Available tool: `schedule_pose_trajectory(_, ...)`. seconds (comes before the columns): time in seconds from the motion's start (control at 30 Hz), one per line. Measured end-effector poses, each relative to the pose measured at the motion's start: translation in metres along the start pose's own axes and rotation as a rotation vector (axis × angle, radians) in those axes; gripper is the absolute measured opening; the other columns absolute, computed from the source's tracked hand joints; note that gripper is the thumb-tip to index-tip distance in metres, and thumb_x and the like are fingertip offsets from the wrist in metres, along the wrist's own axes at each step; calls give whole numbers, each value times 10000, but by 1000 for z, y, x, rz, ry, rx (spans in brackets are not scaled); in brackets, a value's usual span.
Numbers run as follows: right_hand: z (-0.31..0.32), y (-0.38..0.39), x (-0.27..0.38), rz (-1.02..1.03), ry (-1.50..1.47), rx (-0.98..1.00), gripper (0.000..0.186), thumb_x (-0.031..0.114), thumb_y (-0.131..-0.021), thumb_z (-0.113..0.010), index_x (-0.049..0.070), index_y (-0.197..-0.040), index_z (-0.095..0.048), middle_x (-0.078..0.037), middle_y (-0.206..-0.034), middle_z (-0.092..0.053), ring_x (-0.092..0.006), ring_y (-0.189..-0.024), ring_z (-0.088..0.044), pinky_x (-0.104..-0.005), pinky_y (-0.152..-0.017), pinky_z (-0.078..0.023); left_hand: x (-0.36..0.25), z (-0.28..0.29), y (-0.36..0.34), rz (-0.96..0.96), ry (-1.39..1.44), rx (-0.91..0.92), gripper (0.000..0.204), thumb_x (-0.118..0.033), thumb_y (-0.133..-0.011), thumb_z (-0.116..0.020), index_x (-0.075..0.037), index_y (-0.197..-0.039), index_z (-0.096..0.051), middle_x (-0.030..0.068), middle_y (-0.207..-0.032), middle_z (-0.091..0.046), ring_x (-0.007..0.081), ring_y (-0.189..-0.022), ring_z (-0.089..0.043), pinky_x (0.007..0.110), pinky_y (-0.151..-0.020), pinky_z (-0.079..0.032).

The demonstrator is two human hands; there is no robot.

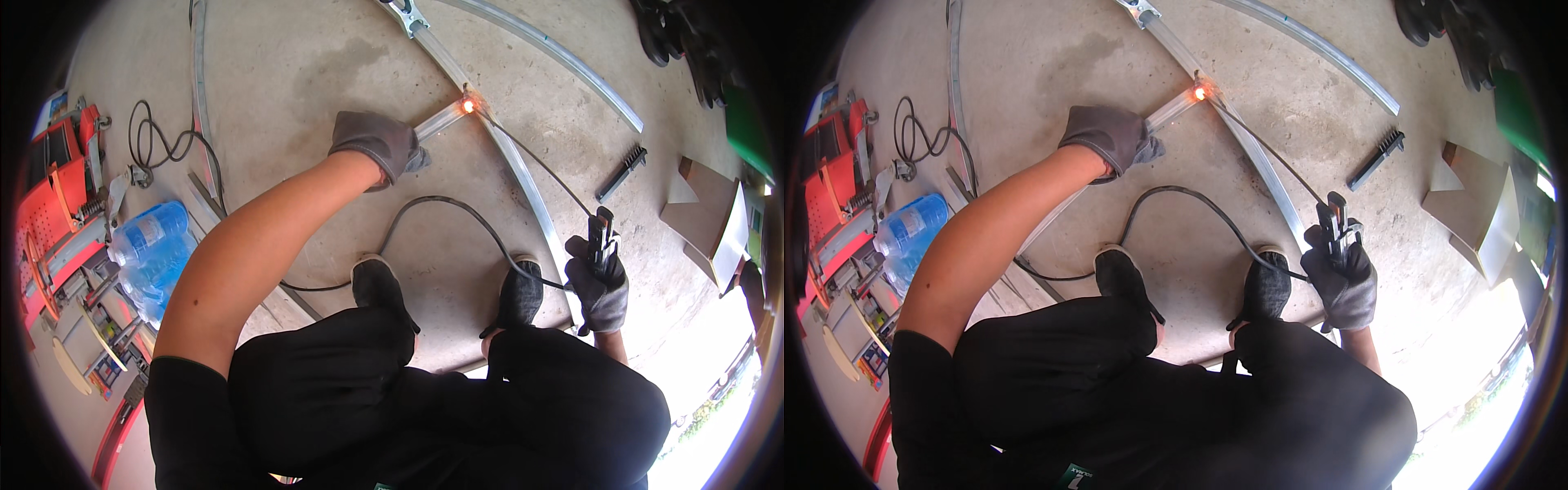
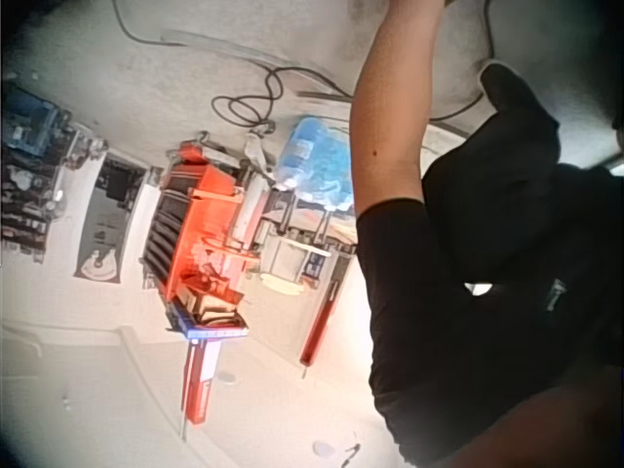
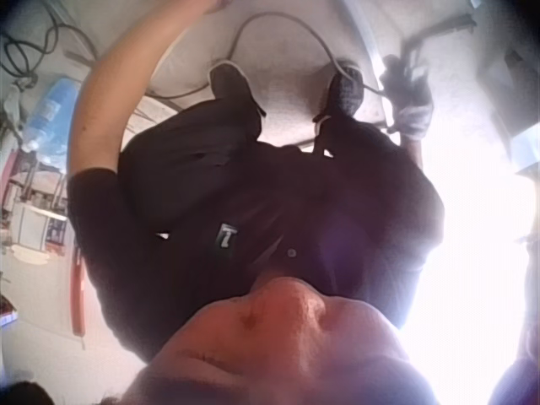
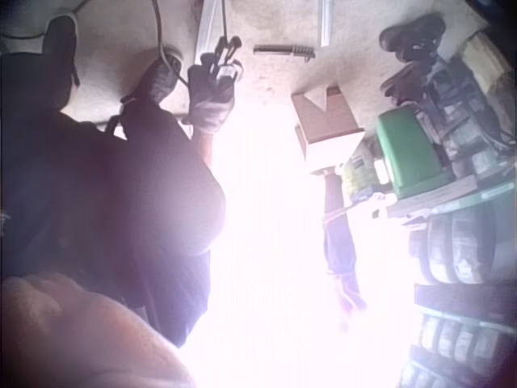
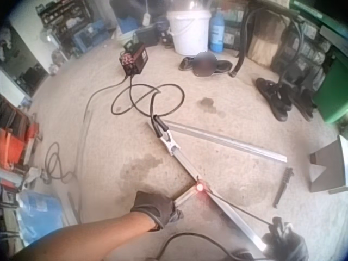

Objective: The person welds a metal frame on the floor using a welding torch, creating bright sparks. They then use a wire brush to clean the welds and reposition the frame to continue welding other joints.

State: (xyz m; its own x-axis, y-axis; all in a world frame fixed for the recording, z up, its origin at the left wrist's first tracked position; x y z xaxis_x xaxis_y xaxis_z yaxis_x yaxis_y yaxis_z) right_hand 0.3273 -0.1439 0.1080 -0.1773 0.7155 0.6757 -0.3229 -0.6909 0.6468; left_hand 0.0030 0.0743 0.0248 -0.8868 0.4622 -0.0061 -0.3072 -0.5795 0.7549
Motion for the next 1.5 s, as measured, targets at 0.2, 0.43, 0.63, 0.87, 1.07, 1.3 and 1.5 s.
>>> schedule_pose_trajectory(0.2, 3, -3, -10, 48, 58, 25, 383, -39, -921, -711, 18, -1299, -722, -29, -1085, -748, -81, -825, -647, -255, -709, -535, 4, -6, -3, -21, 23, -16, 494, -612, -1005, -591, -189, -1114, -822, 119, -1044, -807, 335, -971, -779, 482, -802, -581)
schedule_pose_trajectory(0.43, 6, -7, -10, 229, 242, 4, 374, -50, -916, -706, 24, -1283, -722, -37, -1055, -748, -95, -833, -671, -272, -716, -548, 0, 0, 0, -16, -1, -24, 495, -609, -1005, -593, -183, -1112, -822, 125, -1047, -807, 340, -977, -780, 485, -811, -581)
schedule_pose_trajectory(0.63, 8, -6, 15, 152, 131, 90, 326, 155, -921, -784, -44, -1165, -700, -47, -837, -720, -149, -624, -681, -304, -559, -560, 1, 3, 3, -15, 15, -18, 516, -632, -1000, -595, -185, -1130, -820, 119, -1051, -807, 341, -982, -779, 492, -817, -578)
schedule_pose_trajectory(0.87, 9, 3, -5, -89, -333, 26, 460, 304, -1071, -623, -124, -1238, -644, -23, -653, -531, -106, -489, -491, -281, -420, -413, -4, 6, 3, 21, 64, 35, 551, -655, -961, -636, -166, -1143, -812, 156, -1095, -789, 382, -1024, -760, 505, -881, -574)
schedule_pose_trajectory(1.07, -1, -3, 4, -183, -133, 17, 274, 31, -916, -672, -62, -1162, -750, -58, -750, -671, -117, -543, -620, -263, -506, -545, 1, 2, 1, -9, 50, 11, 504, -626, -993, -606, -195, -1151, -816, 124, -1069, -803, 342, -998, -775, 494, -836, -576)
schedule_pose_trajectory(1.3, -1, -5, 5, -178, -162, -21, 282, 43, -923, -680, -67, -1174, -748, -44, -756, -665, -108, -566, -618, -254, -518, -545, 0, 2, 0, 3, 64, 17, 552, -645, -969, -631, -156, -1154, -809, 177, -1086, -785, 392, -1017, -761, 511, -884, -574)
schedule_pose_trajectory(1.5, -6, -9, 4, -181, -213, 5, 271, 40, -933, -684, -74, -1171, -746, -37, -756, -656, -101, -583, -614, -247, -521, -548, 0, 0, -2, 0, 66, 3, 544, -638, -966, -637, -158, -1155, -811, 181, -1091, -784, 397, -1023, -759, 513, -887, -573)
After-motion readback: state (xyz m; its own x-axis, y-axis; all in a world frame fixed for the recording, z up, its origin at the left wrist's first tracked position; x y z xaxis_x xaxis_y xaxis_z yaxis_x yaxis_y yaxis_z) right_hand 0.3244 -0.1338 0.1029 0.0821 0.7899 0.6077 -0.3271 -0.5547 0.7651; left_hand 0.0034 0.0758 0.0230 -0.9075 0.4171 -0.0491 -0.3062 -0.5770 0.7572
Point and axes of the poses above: each hand's wrist, its own y-axis away from the middle knuckle, its own z-axis out of the back of the hand, x = y × z, the point moved 3 cm from there along -y, towards the middle knuckle
